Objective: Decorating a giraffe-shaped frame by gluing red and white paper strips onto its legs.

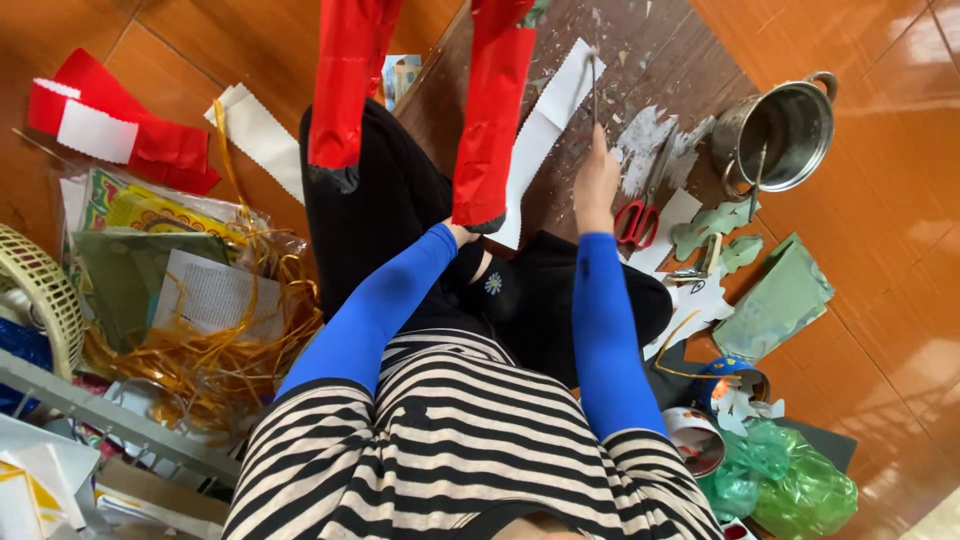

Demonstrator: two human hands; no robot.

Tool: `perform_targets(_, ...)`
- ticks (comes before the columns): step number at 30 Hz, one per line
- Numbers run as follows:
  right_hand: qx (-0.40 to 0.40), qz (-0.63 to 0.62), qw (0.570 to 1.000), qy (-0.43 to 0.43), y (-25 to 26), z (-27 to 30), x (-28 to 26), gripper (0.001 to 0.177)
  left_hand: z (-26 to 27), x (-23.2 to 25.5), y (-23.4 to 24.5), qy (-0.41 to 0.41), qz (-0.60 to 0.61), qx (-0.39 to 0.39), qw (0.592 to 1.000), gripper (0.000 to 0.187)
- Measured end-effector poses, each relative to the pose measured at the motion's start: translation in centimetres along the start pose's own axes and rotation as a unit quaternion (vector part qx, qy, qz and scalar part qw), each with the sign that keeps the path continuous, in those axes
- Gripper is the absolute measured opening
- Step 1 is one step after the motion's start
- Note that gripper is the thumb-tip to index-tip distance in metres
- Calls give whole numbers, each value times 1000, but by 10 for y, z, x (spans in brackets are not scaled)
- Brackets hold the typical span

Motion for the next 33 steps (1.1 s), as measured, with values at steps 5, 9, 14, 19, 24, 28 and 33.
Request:
perform_targets(5,-102,251,959,88,-17,110,-67,55,10,10,19,8,96,-28,995,85)
perform_targets(9,-159,195,965,70,18,187,-93,56,25,-3,36,24,174,-48,983,79)
perform_targets(14,-156,-93,976,-123,100,221,-123,52,30,-14,47,34,261,-69,962,71)
perform_targets(19,-84,-171,963,-190,89,238,-96,50,13,-40,0,74,320,-128,936,64)
perform_targets(24,-100,-210,951,-202,94,243,-95,48,-11,-25,-26,93,364,-173,910,58)
perform_targets(28,74,-97,979,-165,173,202,0,37,-23,6,-42,98,407,-208,884,53)
perform_targets(33,185,125,967,-119,202,140,220,26,-104,0,-77,97,457,-238,851,50)
Point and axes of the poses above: each hand's wrist, its own z-axis away from the middle knuckle, its own y-axis out of the back of the hand, x = y × z, the point moved 10 cm from there along -z, towards the middle knuckle, and after that the axes turned 9 degrees about y, right-handed, at the moved point
